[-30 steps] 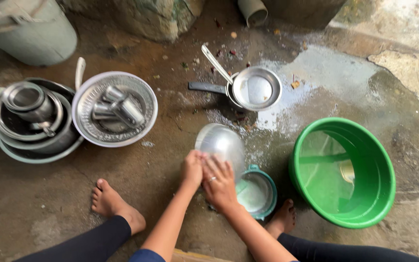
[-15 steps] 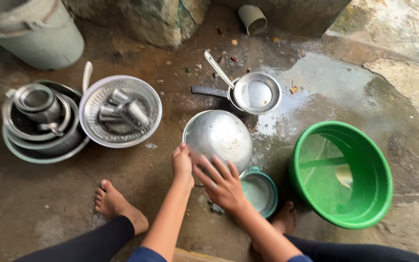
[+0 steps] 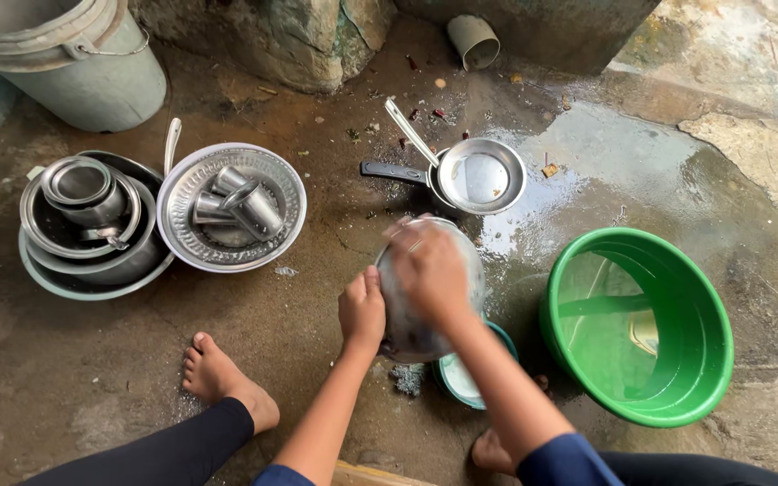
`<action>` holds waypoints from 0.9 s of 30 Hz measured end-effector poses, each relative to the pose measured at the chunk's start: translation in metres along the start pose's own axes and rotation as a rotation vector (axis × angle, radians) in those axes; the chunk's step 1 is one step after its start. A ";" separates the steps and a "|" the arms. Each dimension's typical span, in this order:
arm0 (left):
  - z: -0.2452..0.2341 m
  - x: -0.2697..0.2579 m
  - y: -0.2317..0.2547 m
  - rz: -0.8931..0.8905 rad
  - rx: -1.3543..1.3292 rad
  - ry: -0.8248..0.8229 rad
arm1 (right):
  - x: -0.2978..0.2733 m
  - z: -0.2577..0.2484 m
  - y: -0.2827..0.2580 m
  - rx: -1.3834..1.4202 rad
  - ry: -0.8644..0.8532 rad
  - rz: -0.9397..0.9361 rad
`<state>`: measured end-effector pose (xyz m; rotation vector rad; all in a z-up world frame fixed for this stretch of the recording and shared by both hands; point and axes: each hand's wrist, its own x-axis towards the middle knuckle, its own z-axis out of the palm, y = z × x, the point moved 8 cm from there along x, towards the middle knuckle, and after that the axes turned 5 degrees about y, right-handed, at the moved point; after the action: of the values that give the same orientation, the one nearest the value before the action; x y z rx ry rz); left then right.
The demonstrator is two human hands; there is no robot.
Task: The person washes plates, cups, and pots by hand on a floor using a scrub pad and soapy water from a small container.
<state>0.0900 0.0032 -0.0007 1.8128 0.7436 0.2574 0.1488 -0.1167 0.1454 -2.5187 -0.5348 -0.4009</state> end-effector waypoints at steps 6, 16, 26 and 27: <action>-0.026 -0.012 0.012 -0.330 -0.374 -0.022 | 0.009 -0.005 0.118 0.610 0.033 0.449; -0.004 -0.019 -0.015 -0.701 -1.181 0.077 | -0.082 -0.013 -0.027 -0.115 0.341 -0.225; -0.032 0.012 -0.029 -0.368 -0.856 -0.216 | -0.019 0.009 0.164 0.639 0.246 0.811; -0.032 0.021 -0.031 -0.312 -0.728 -0.271 | -0.021 0.009 0.173 0.639 0.245 0.810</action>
<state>0.0786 0.0469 -0.0205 1.0011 0.6196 0.0562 0.2095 -0.2531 0.0545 -1.8195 0.4069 -0.1730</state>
